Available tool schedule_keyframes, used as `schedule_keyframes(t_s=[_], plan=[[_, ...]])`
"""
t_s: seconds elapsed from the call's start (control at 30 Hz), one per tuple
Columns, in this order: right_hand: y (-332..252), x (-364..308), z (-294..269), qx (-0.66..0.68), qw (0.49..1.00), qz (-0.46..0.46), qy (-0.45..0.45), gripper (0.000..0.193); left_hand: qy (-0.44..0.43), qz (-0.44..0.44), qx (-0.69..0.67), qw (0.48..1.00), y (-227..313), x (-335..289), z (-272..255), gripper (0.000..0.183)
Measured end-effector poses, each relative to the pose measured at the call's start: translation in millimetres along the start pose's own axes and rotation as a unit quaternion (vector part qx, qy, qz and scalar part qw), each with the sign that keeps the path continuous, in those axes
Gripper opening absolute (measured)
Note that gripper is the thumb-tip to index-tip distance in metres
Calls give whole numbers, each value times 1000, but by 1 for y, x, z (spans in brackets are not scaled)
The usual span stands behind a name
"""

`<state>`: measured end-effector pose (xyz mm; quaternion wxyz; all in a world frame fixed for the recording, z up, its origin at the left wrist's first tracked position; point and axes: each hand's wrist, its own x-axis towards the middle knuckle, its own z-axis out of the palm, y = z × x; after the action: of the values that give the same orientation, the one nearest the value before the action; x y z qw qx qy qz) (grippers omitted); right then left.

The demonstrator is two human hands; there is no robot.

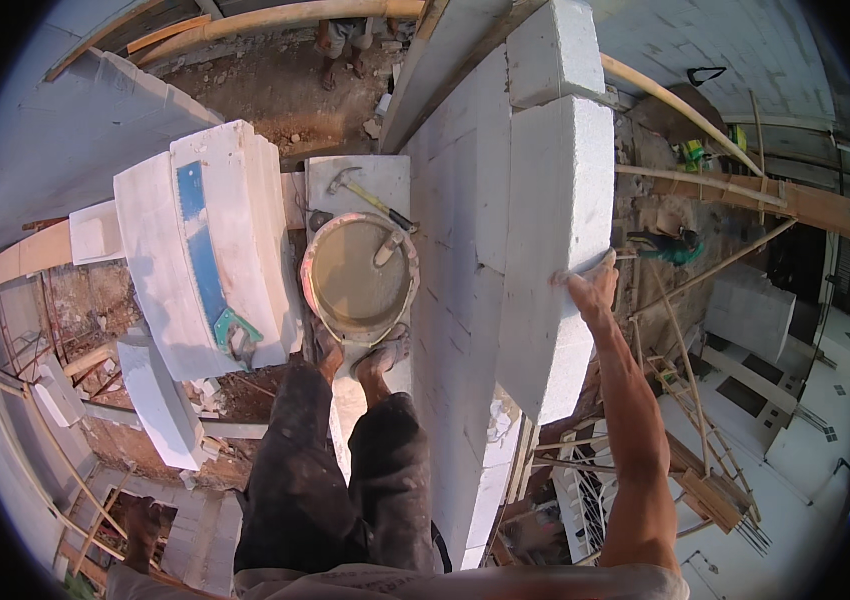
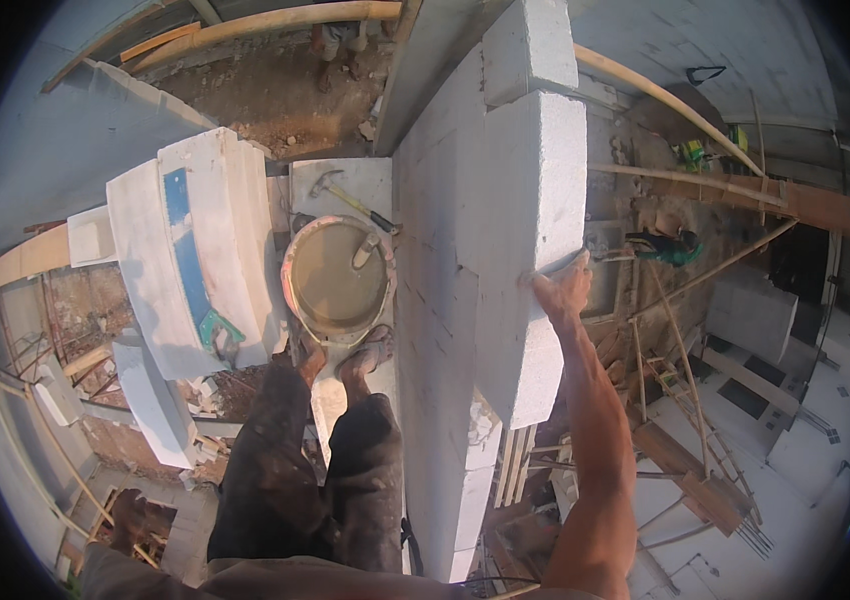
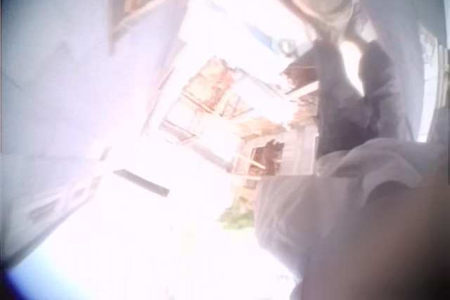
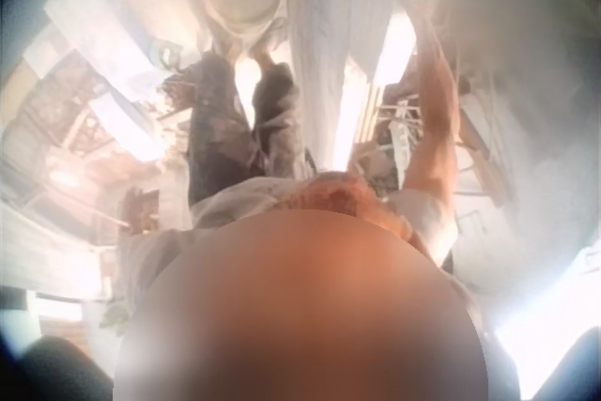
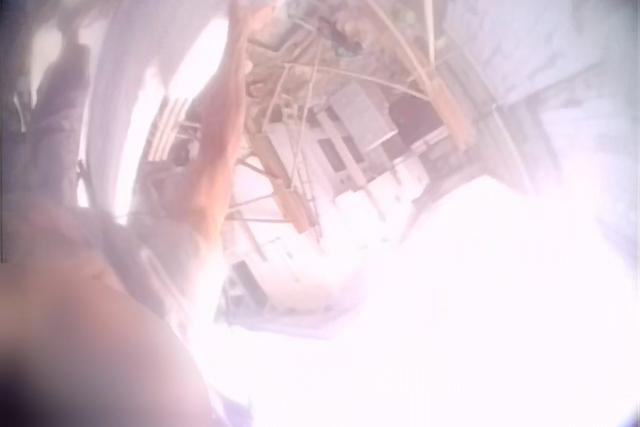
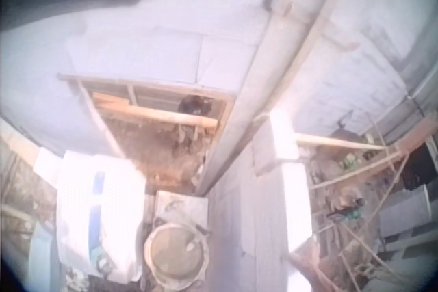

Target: The person applies mortar to a white block using a trowel, places the block onto a wall, and taps it into position with a hammer. The person repeats this process for additional blocks along the wall.

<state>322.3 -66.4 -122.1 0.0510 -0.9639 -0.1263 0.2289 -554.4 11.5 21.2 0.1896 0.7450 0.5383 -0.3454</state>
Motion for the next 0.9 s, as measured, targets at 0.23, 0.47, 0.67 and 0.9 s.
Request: schedule_keyframes(t_s=[0.23, 0.47, 0.67, 0.9], plan=[[-14, 12, 8, -26, 999, -3, 21, 123, -15, -17, -40, 999, -1, 10, 26, 30], [-6, 33, 17, -9, 1000, 1, 9, 124, -31, -25, -71, 997, -4, 6, 43, 30], [-7, 35, 12, -34, 999, -7, 11, 126, -43, -21, -101, 994, -12, 14, 52, 31], [-11, 36, 6, -46, 998, -29, -21, 125, -76, -32, -144, 986, 14, 44, 53, 32]])
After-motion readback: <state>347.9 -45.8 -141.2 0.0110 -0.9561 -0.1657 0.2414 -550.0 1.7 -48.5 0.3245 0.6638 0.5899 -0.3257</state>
